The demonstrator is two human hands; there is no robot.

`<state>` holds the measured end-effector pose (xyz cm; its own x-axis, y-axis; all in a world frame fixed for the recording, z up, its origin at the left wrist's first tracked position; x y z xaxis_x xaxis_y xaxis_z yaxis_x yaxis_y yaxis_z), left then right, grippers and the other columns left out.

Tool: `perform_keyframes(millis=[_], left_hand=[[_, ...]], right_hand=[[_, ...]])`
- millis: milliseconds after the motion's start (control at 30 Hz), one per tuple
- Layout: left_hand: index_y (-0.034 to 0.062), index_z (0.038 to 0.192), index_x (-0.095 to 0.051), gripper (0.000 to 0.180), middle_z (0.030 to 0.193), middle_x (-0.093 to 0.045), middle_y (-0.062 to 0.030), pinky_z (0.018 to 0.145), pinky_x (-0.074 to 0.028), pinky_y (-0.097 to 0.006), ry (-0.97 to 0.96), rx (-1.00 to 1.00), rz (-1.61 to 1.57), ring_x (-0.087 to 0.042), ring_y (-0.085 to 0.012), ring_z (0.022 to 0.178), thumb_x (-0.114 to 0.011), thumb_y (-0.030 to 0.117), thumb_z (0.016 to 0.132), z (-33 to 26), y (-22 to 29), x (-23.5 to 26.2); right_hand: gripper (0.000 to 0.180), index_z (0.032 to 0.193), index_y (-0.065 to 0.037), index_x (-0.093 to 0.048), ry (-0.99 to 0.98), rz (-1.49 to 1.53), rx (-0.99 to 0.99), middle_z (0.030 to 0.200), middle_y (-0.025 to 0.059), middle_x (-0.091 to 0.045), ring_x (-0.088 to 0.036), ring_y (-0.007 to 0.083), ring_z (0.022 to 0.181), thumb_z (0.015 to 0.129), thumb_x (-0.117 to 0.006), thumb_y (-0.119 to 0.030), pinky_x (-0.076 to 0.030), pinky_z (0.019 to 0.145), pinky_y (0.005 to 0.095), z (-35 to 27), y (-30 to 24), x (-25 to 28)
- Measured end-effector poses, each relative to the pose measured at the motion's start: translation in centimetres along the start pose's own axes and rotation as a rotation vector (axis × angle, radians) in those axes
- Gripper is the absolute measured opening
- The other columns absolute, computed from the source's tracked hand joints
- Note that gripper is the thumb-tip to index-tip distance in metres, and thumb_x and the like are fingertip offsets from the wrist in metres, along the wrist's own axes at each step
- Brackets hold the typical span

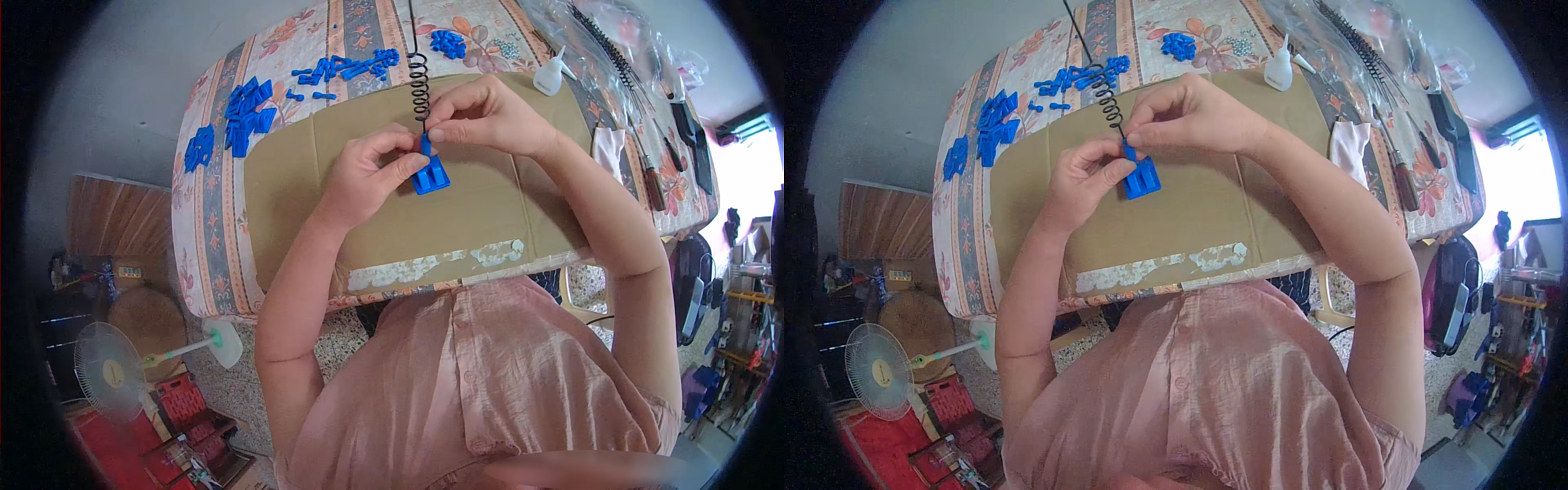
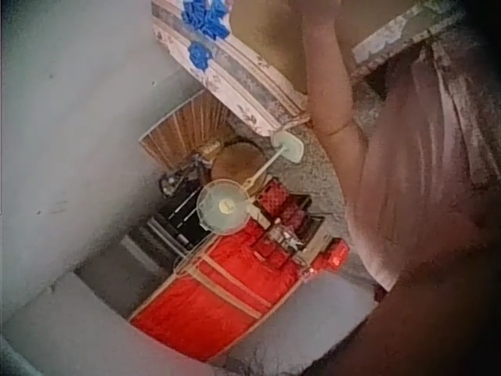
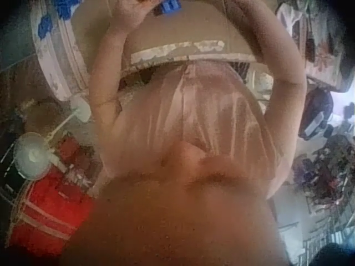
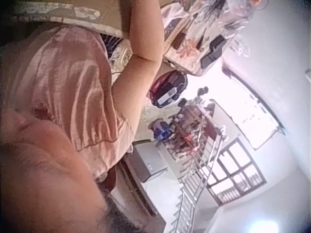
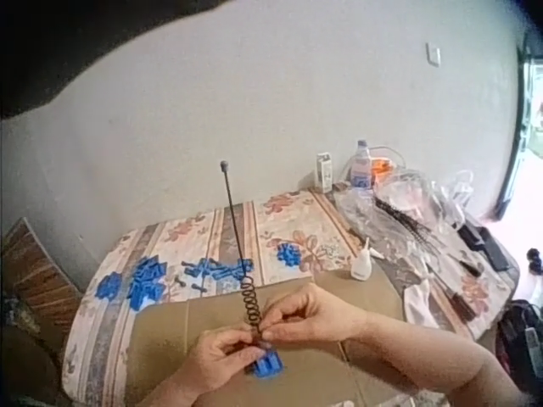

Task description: The person assembles small blue plastic components, a metal rod, and a spring-wire using a screwdriver and adhesive.

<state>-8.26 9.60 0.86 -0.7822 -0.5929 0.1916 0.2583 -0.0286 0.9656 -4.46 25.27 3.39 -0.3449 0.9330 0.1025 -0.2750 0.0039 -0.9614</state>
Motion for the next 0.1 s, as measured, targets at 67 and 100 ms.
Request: perform_keyframes(millis=[67, 100], left_hand=[[-0.0046, 0.098, -0.067, 0.015, 0.093, -0.064, -0.0051, 0.081, -0.050, -0.026, -0.019, -0.007, 0.027, -0.061, -0.0109, 0.087, -0.068, 0.008, 0.091, 0.15, 0.23, -0.02], [-0.0042, 0.100, -0.067, 0.017, 0.094, -0.064, -0.0056, 0.084, -0.049, -0.027, -0.029, -0.014, 0.054, -0.061, -0.0119, 0.088, -0.068, 0.010, 0.091, 0.16, 0.39, 0.02]], right_hand=[[0.009, 0.093, -0.001, -0.073, 0.003, 0.017, -0.014, 0.088, 0.0018, -0.067, -0.060, 0.0101, 0.085, 0.089, -0.073, -0.009, -0.048, 0.083, 0.0271, 0.00, 0.14, 0.19], [0.010, 0.095, -0.001, -0.073, -0.003, 0.034, -0.027, 0.089, 0.0020, -0.067, -0.061, 0.0102, 0.087, 0.089, -0.073, -0.009, -0.048, 0.084, 0.0268, 0.11, 0.28, 0.18]])
Point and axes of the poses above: each hand's wrist, its own z-axis towards the middle knuckle, its own x-axis out of the back of the hand, y = z × x, the point moved 6 cm from there along z, towards the middle knuckle
